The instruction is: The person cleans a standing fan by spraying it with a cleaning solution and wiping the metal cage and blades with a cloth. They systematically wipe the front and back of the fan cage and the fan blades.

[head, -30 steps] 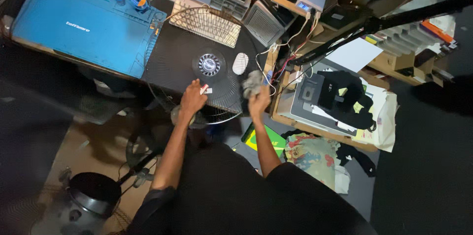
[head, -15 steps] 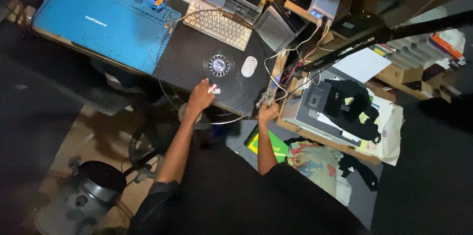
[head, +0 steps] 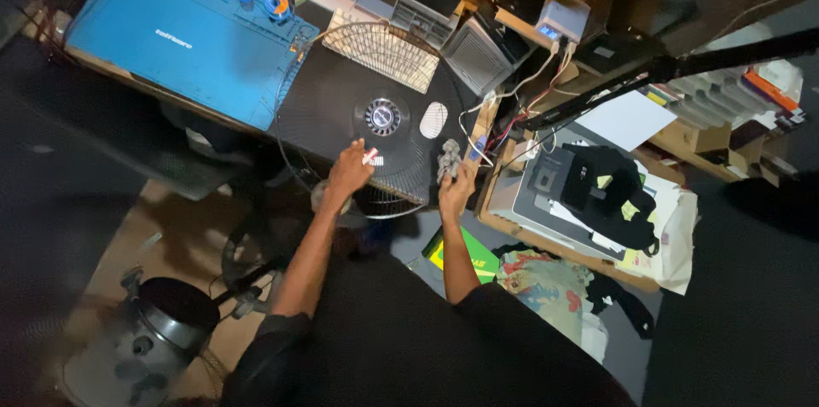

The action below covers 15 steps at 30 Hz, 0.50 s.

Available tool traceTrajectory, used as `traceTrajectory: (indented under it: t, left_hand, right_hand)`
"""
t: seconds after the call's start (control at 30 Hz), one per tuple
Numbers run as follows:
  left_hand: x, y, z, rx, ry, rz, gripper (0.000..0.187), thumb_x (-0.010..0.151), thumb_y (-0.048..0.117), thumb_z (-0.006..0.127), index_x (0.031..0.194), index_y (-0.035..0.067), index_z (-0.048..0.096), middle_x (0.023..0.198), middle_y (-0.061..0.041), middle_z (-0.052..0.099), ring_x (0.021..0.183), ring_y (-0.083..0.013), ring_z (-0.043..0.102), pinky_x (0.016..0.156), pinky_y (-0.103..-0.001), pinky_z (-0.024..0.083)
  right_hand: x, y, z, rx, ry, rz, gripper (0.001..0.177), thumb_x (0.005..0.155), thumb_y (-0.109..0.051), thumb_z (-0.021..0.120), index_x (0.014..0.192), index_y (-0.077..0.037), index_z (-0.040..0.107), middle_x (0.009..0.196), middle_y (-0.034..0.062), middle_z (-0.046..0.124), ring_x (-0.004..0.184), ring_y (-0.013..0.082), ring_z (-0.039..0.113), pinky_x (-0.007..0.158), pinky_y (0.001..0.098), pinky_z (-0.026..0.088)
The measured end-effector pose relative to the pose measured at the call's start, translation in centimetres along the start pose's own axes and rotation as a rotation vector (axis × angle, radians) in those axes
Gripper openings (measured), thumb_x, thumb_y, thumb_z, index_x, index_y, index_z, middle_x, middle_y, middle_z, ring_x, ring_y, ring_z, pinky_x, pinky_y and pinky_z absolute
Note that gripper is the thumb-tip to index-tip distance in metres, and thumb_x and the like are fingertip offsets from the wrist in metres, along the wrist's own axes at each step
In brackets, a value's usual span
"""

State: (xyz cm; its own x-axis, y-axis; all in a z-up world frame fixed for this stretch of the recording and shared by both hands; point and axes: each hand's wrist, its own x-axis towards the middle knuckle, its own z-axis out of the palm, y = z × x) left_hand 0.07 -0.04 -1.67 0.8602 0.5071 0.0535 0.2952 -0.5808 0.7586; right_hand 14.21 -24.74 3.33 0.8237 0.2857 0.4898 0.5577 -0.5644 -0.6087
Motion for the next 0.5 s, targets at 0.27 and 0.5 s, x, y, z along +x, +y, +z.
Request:
traceTrajectory:
  t: [0.27,0.5]
  left_hand:
    - [0.6,0.7,-1.3,-0.017,-0.046,-0.066,0.039,0.089,0.016,0.060,0.119,-0.008,0.064,0.139,-0.031,0.059,0.132,-0.0452,0.056,0.116,-0.048,0.043]
    - [-0.8,2.7,-3.5,0.085,0.315,-0.046,0.045,0.074,0.013,0.069,0.109,-0.013,0.063,0.141,-0.045,0.045,0.130,-0.0566,0.046,0.108,-0.053,0.042]
  right_hand:
    - [3.0,0.6,-1.4,-0.252,-0.026,0.289,0.019,0.086,-0.013,0.073,0.095,0.003,0.069,0.097,0.0235,0.065,0.098,0.0423,0.063,0.091,0.0519,0.047]
    - [16.3,-6.6,8.3,0.166,-0.148,-0.384,0.039,0.075,-0.003,0.070,0.113,0.004,0.065,0.110,0.0239,0.064,0.103,0.0416,0.063,0.090,0.0458,0.051]
